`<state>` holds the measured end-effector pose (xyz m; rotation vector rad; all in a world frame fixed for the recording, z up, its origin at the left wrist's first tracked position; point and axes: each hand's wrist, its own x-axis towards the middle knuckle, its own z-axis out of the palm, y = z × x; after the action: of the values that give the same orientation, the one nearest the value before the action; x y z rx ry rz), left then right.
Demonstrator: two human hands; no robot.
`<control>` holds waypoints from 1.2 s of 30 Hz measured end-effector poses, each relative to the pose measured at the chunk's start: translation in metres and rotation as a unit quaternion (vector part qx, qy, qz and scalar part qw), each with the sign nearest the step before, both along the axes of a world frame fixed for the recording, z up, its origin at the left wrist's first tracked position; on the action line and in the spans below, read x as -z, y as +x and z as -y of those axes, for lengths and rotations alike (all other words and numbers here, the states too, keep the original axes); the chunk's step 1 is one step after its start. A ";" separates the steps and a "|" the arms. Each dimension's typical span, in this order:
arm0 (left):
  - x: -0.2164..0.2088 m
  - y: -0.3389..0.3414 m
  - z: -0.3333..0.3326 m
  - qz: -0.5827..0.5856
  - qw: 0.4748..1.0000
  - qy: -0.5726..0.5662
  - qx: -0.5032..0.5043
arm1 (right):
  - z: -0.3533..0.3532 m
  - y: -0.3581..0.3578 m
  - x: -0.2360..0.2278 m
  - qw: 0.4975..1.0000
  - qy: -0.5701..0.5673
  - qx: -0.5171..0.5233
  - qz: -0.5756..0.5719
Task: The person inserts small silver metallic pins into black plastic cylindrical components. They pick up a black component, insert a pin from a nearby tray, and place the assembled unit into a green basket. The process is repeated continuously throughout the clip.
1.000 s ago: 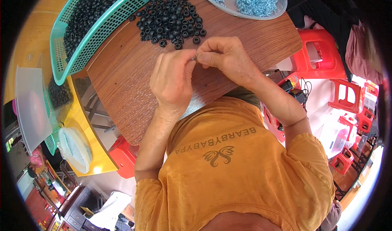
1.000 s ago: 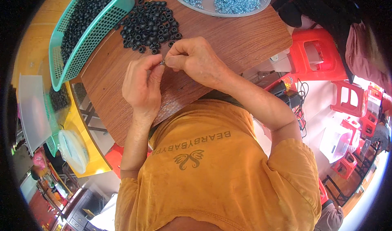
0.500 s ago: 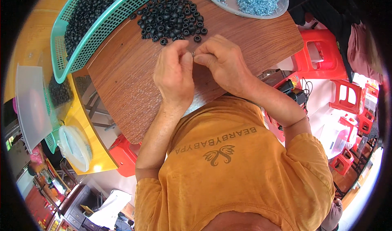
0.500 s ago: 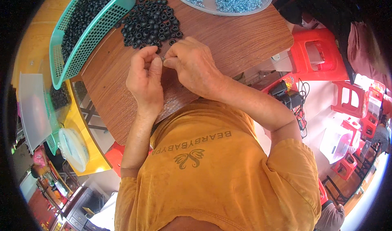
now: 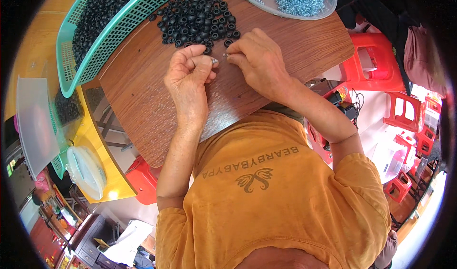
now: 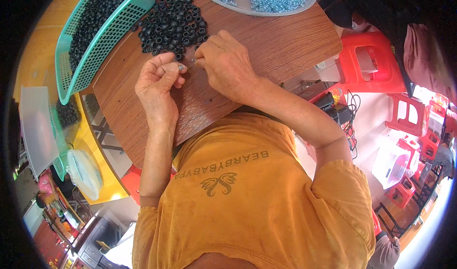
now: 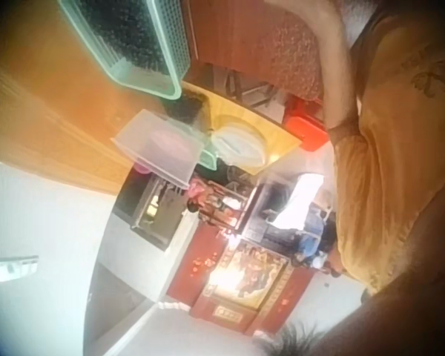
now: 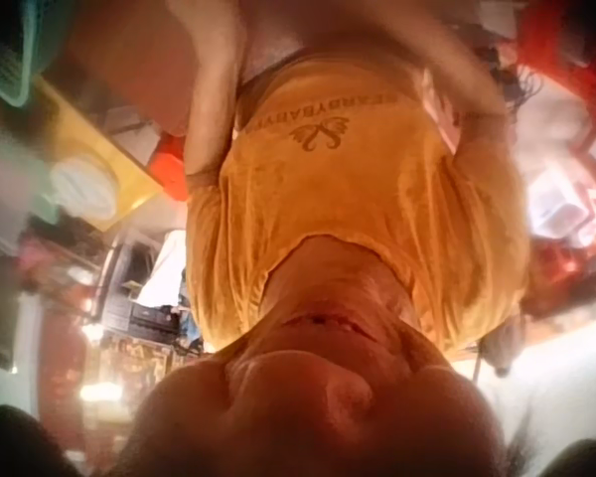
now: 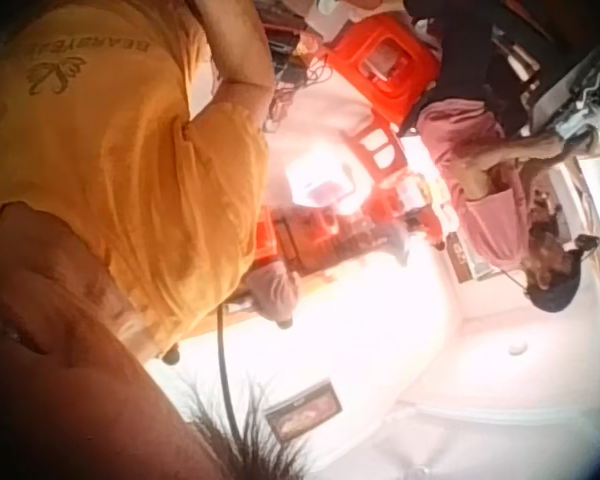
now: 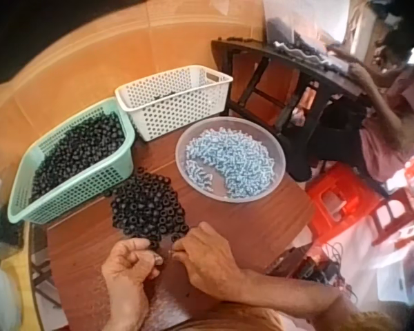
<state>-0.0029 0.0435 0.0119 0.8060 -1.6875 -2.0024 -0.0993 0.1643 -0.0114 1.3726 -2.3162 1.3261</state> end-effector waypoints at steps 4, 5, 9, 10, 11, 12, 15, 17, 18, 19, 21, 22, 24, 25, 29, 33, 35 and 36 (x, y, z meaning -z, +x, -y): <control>0.003 0.001 0.001 -0.011 1.000 0.009 0.000 | 0.003 -0.003 0.003 1.000 0.006 0.010 -0.014; 0.003 0.000 0.000 -0.014 1.000 0.006 0.000 | 0.004 -0.003 0.003 1.000 0.006 0.013 -0.019; 0.004 0.001 -0.001 -0.025 1.000 0.005 -0.005 | 0.003 -0.003 -0.003 1.000 -0.011 0.013 0.021; 0.005 0.001 -0.001 -0.029 0.999 0.008 -0.009 | 0.000 -0.002 -0.005 0.999 -0.016 0.005 0.045; 0.005 0.000 -0.001 -0.034 0.999 0.011 -0.014 | -0.002 -0.001 -0.008 0.997 -0.021 -0.003 0.069; 0.006 0.000 -0.002 -0.038 0.999 0.013 -0.018 | -0.003 0.002 -0.011 0.994 -0.027 -0.006 0.101; 0.006 0.000 -0.005 -0.049 0.998 0.026 -0.025 | -0.003 0.012 -0.017 0.984 -0.040 -0.013 0.173; 0.004 0.000 -0.007 -0.052 0.998 0.024 -0.022 | -0.001 0.016 -0.017 0.981 -0.042 -0.014 0.186; 0.004 0.000 -0.007 -0.054 0.998 0.022 -0.021 | 0.000 0.015 -0.015 0.982 -0.048 -0.012 0.180; 0.003 0.001 -0.007 -0.052 0.998 0.020 -0.020 | 0.000 0.014 -0.012 0.983 -0.055 -0.009 0.174; 0.002 0.002 -0.007 -0.049 0.999 0.015 -0.018 | 0.001 0.014 -0.012 0.984 -0.062 -0.006 0.164; 0.002 0.002 -0.007 -0.053 0.998 0.021 -0.019 | 0.001 0.015 -0.014 0.985 -0.064 -0.005 0.160; 0.003 0.002 -0.007 -0.062 0.997 0.034 -0.020 | 0.001 0.016 -0.015 0.987 -0.067 -0.002 0.148; 0.002 0.002 -0.007 -0.052 0.998 0.034 -0.021 | 0.002 0.016 -0.013 0.988 -0.069 0.001 0.140; -0.005 0.000 -0.005 -0.016 0.999 0.029 -0.014 | 0.002 0.014 -0.011 0.992 -0.081 -0.014 0.093; -0.009 0.000 -0.002 0.002 0.999 0.032 0.004 | 0.000 0.011 -0.011 0.995 -0.086 -0.042 0.028; -0.007 -0.001 -0.002 -0.006 1.000 0.018 0.014 | 0.002 0.010 -0.009 0.993 -0.110 -0.048 0.018; -0.007 -0.001 -0.002 -0.010 1.000 0.011 0.019 | 0.002 0.011 -0.009 0.992 -0.112 -0.051 0.029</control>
<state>-0.0043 0.0452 0.0185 0.7646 -1.6855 -2.0513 -0.0888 0.1628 -0.0021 1.4128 -2.0786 1.6208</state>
